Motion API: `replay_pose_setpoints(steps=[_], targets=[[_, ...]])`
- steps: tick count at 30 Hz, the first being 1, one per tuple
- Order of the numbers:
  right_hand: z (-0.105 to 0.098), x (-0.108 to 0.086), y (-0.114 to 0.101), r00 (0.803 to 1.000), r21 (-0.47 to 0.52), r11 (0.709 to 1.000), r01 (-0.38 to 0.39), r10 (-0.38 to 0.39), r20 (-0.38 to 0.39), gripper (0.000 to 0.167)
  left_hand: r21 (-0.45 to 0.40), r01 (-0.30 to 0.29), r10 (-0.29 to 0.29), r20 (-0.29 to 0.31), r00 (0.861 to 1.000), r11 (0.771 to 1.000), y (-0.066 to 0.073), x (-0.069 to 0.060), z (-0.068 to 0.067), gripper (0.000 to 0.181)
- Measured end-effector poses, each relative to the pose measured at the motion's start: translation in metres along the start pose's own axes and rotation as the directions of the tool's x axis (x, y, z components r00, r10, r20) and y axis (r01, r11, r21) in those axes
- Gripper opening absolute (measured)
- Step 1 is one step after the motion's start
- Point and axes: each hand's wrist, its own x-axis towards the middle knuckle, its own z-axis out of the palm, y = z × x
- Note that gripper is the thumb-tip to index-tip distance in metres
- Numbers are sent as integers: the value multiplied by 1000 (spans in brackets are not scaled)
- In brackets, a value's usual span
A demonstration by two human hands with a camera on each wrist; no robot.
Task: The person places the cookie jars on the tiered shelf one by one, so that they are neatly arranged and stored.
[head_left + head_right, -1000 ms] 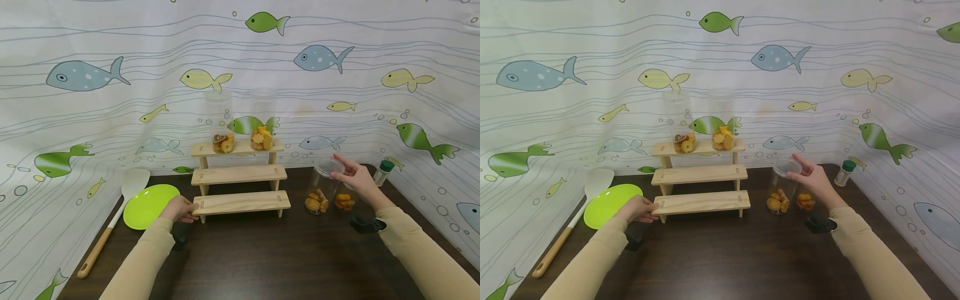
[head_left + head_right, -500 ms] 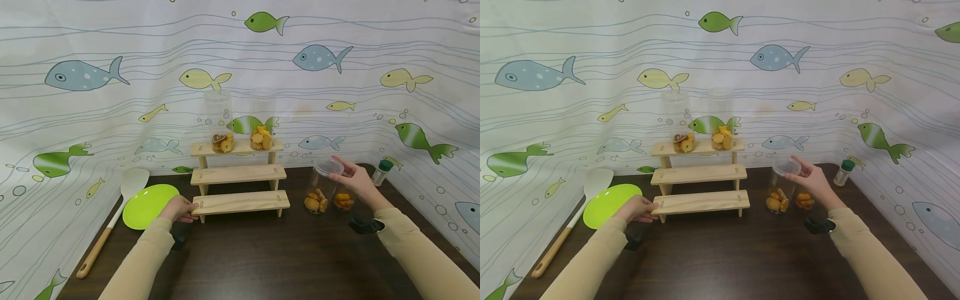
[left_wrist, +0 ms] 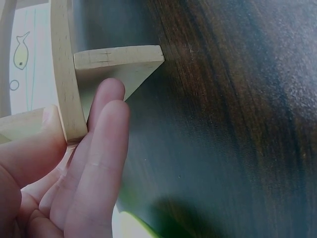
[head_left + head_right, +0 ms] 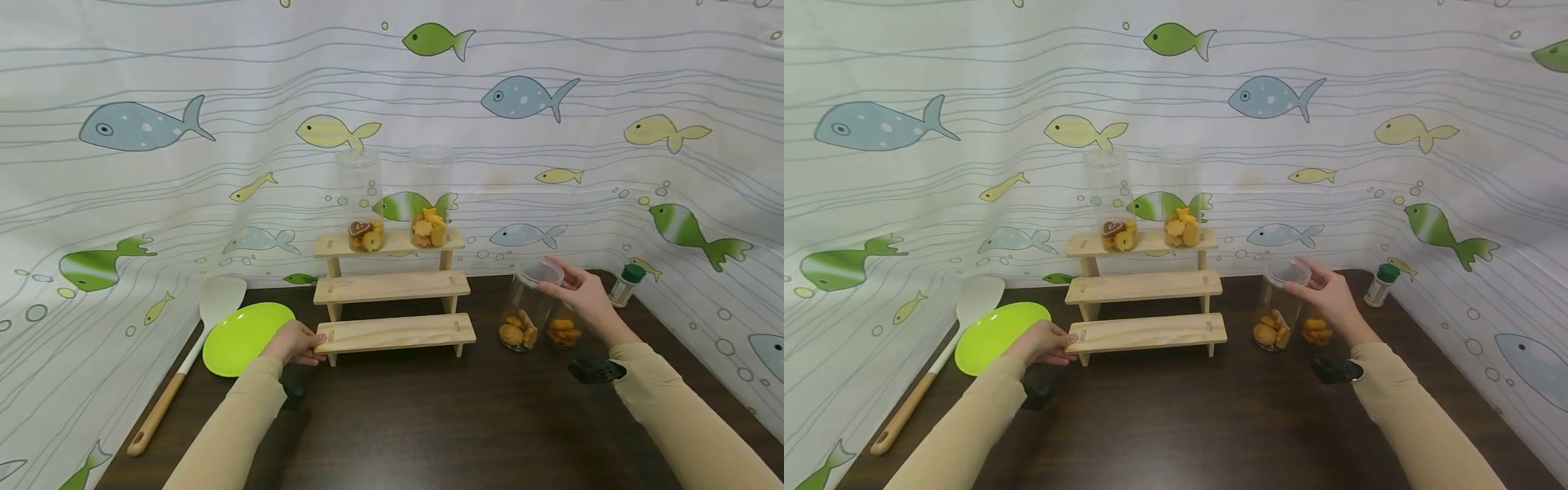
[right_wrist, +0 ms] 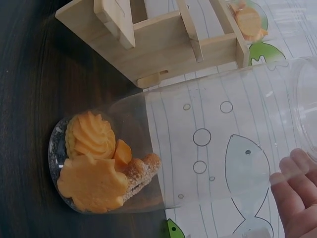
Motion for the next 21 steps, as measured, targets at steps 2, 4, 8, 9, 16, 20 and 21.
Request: replay_pose_setpoints(steps=[2, 4, 8, 9, 16, 20, 21], targets=[[1, 1, -2, 1000, 10, 1000, -5, 5, -6, 65, 3, -1, 1, -1, 1000, 1000, -1, 1, 0, 32], [2, 2, -4, 1000, 9, 1000, -15, 15, -14, 65, 5, -3, 3, -1, 1000, 1000, -1, 0, 0, 32], [3, 4, -12, 999, 1, 999, -44, 44, -29, 67, 9, -4, 4, -1, 1000, 1000, -1, 0, 0, 30], [3, 4, -15, 998, 1, 999, -48, 48, -30, 67, 13, -4, 4, 0, 1000, 1000, -1, 0, 0, 30], [0, 5, -38, 997, -26, 998, -50, 48, -62, 69, 17, -5, 5, -2, 1000, 1000, -1, 0, -2, 30], [-3, 6, -51, 995, -11, 999, -39, 37, -89, 66, 19, -2, 2, 5, 1000, 1000, -1, 1, -2, 30], [-3, 6, -55, 995, -6, 999, -34, 33, -94, 66, 25, -1, 1, 5, 1000, 1000, -1, 1, -2, 30]])
